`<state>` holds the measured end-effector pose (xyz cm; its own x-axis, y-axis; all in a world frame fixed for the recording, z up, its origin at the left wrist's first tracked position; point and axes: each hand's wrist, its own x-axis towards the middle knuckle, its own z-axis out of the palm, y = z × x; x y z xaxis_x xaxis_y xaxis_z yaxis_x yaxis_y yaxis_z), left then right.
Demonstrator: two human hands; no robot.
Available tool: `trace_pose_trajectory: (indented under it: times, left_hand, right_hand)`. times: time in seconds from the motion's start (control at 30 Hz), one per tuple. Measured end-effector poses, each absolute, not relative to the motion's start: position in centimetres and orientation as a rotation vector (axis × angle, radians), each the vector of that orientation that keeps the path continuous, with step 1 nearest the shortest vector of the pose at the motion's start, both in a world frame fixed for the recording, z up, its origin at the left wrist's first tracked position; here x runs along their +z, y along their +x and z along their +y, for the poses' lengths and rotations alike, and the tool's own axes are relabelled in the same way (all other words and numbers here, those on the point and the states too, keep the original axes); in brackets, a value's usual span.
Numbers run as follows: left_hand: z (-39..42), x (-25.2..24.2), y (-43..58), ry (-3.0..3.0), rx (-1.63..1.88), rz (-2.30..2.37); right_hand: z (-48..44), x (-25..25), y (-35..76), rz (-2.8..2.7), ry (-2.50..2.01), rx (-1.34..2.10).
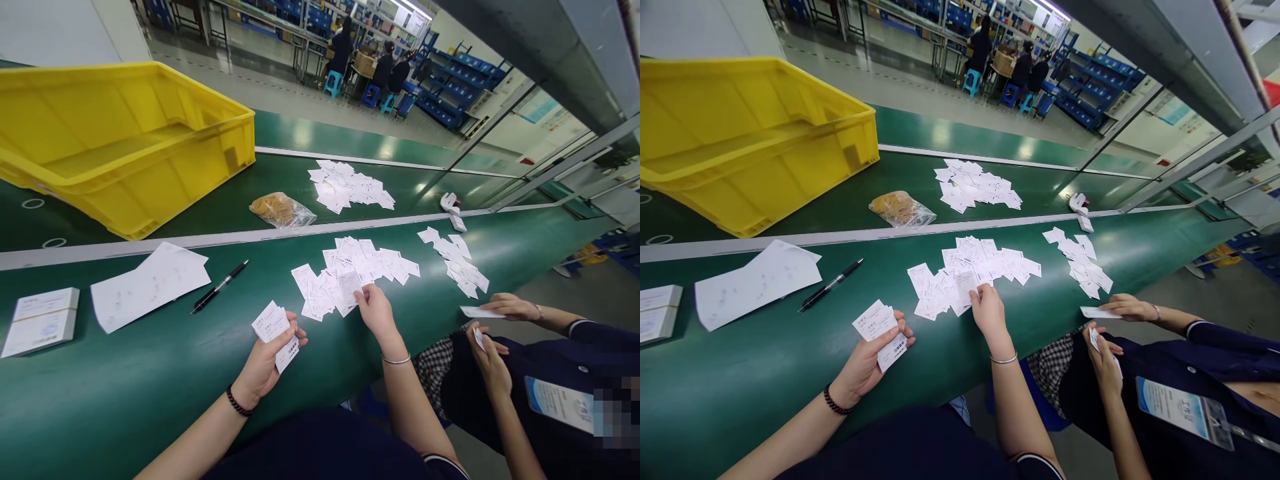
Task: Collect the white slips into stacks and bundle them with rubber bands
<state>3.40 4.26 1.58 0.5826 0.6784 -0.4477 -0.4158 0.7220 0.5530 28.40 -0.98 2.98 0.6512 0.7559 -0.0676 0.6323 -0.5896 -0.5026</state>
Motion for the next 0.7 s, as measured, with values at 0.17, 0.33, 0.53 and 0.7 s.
trace_pose_trajectory:
  times: [0.17, 0.33, 0.53, 0.7]
  left_hand:
    - [4.1, 1.5, 3.6, 0.383, 0.646, 0.692]
    - [4.2, 1.7, 3.7, 0.328, 0.658, 0.723]
    - [4.3, 2.0, 3.6, 0.316, 0.694, 0.738]
    - [4.2, 2.0, 3.6, 0.348, 0.661, 0.751]
  right_hand:
    - [-1.5, 2.9, 23.4, -1.002, -1.793, 0.988]
    - [-1.0, 3.0, 18.6, -1.329, -1.719, 1.079]
    - [1.5, 3.4, 30.0, -1.216, -2.421, 0.139]
    - [1.5, 1.0, 35.8, -1.147, -2.585, 0.129]
